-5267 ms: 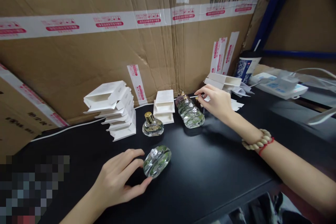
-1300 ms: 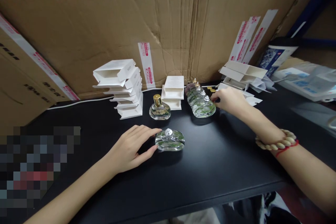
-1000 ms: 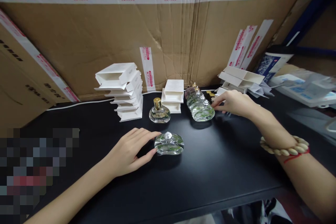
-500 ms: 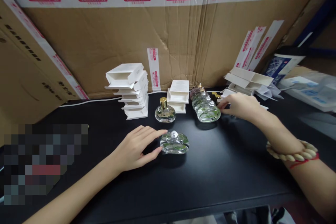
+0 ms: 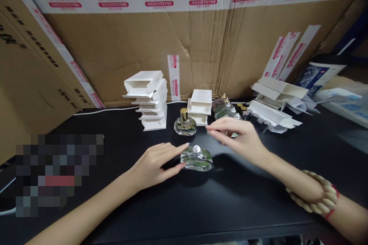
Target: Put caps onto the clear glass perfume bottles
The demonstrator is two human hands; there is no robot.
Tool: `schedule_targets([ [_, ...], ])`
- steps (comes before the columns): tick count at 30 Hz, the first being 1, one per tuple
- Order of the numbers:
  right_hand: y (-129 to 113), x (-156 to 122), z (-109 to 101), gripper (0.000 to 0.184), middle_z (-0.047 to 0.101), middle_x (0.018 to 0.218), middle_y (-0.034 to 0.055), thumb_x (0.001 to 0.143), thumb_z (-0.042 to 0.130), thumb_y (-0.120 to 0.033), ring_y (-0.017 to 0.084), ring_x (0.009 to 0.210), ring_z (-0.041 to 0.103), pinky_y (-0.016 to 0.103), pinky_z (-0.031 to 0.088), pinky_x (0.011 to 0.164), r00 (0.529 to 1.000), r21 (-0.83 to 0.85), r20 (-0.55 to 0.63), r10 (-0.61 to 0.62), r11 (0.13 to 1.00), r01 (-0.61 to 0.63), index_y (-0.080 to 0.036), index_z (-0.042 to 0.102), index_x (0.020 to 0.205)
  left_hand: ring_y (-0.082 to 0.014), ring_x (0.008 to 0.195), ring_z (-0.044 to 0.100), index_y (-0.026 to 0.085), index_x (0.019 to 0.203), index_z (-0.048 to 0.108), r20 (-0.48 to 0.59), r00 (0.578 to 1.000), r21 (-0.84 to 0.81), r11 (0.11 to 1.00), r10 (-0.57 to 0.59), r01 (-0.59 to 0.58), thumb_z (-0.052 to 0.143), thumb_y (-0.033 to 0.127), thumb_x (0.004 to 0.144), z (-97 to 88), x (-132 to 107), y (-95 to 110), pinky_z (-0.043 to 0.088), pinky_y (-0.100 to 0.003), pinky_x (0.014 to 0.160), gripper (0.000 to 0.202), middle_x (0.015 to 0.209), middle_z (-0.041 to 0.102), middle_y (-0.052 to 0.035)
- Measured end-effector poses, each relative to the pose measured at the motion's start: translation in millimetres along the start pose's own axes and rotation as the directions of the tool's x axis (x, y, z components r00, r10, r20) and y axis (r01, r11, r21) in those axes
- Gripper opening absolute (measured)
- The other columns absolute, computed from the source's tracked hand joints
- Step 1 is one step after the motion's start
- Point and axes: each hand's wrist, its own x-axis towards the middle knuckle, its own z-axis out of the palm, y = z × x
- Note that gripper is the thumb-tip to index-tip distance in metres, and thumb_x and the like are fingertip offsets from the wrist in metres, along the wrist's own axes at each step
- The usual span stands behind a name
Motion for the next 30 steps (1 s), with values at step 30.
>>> schedule_targets([
  [30, -11.0, -9.9, 14.7, 0.014, 0.062, 0.086, 0.0045, 0.072, 0.070, -0.011, 0.003, 0.051, 0.046, 0.015, 0.035, 0.043, 0.992, 0.304, 0.117, 0.055, 0.949, -0.088, -0.017, 0.070, 0.085, -0.0118, 0.081, 0.056, 0.015, 0.126, 0.046, 0.082, 0.995, -0.003, 0.998, 0.059, -0.059, 0.051, 0.015, 0.085, -1.2, -6.2, -2.2, 0.044, -0.022, 0.067, 0.041, 0.097, 0.059, -0.0049],
])
